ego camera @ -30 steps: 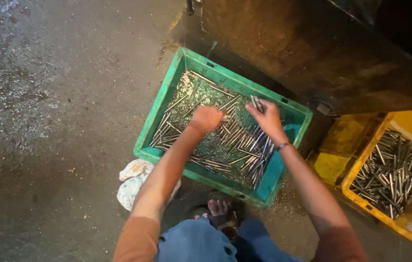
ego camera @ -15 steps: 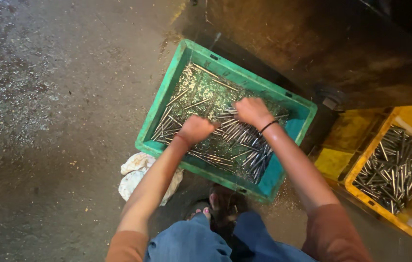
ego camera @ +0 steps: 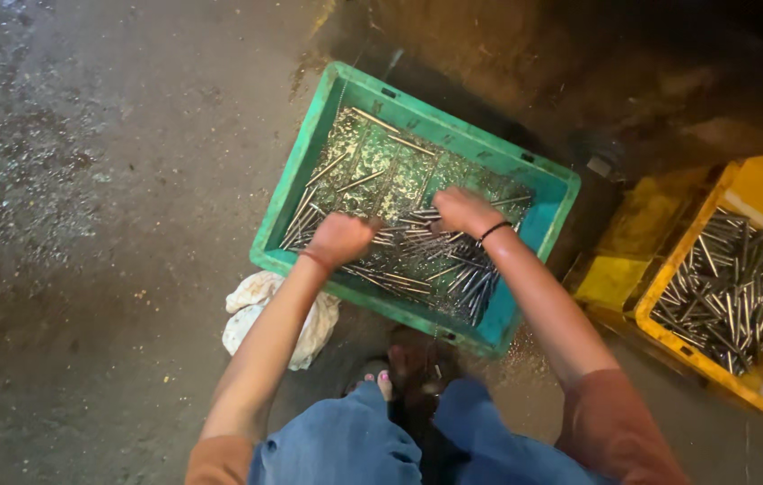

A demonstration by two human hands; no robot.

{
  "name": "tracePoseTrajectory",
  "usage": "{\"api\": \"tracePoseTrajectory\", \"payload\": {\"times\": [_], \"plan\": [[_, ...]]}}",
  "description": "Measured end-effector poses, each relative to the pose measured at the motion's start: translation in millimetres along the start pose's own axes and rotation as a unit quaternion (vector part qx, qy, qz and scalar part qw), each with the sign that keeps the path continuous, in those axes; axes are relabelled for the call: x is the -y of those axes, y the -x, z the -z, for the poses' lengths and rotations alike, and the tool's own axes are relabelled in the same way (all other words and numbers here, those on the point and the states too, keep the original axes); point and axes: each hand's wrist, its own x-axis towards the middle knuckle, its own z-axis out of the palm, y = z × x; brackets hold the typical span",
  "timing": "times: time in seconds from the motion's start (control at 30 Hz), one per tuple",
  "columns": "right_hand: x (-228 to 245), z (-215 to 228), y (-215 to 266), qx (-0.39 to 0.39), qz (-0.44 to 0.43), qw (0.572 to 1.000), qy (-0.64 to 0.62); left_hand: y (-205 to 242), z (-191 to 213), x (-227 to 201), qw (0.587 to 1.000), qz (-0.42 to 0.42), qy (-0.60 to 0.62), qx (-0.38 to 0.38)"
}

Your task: The person sits on the floor and repeatedly scoops metal rods from a green bin, then transfers them into a yellow bin. The hands move the rods in small handfuls, occasionally adjusting the pile in the green bin to reach more rods.

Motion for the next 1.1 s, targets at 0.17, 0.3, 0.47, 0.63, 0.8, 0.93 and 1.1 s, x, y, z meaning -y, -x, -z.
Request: {"api": "tracePoseTrajectory", "payload": {"times": [0.17, 0.3, 0.47, 0.63, 0.8, 0.93, 1.1], "plan": [[-3, -27, 4, 0.051, -0.004, 0.999, -0.001, 26, 18, 3, 0.979, 0.147, 0.14, -0.01], [-18, -53, 29, 0.035, 0.026, 0.984, -0.174, 21, 21, 9, 0.911, 0.274, 0.306, -0.044], [-41, -38, 120, -0.152, 0.017, 0.973, -0.171, -47, 42, -27, 0.912, 0.249, 0.315, 0.079], [-61, 19, 260, -0.222, -0.189, 0.914, -0.282, -131, 107, -128, 0.959, 0.141, 0.152, 0.192], [-73, 19, 373, -0.379, -0.222, 0.825, -0.355, -170, 178, -149, 0.976, 0.051, 0.056, 0.206], [-84, 13, 433, -0.371, -0.365, 0.812, -0.263, -178, 238, -143, 0.968, 0.01, -0.035, 0.249], [-86, 9, 459, -0.32, -0.485, 0.787, -0.206, -204, 268, -194, 0.95, -0.019, -0.056, 0.305]]}}
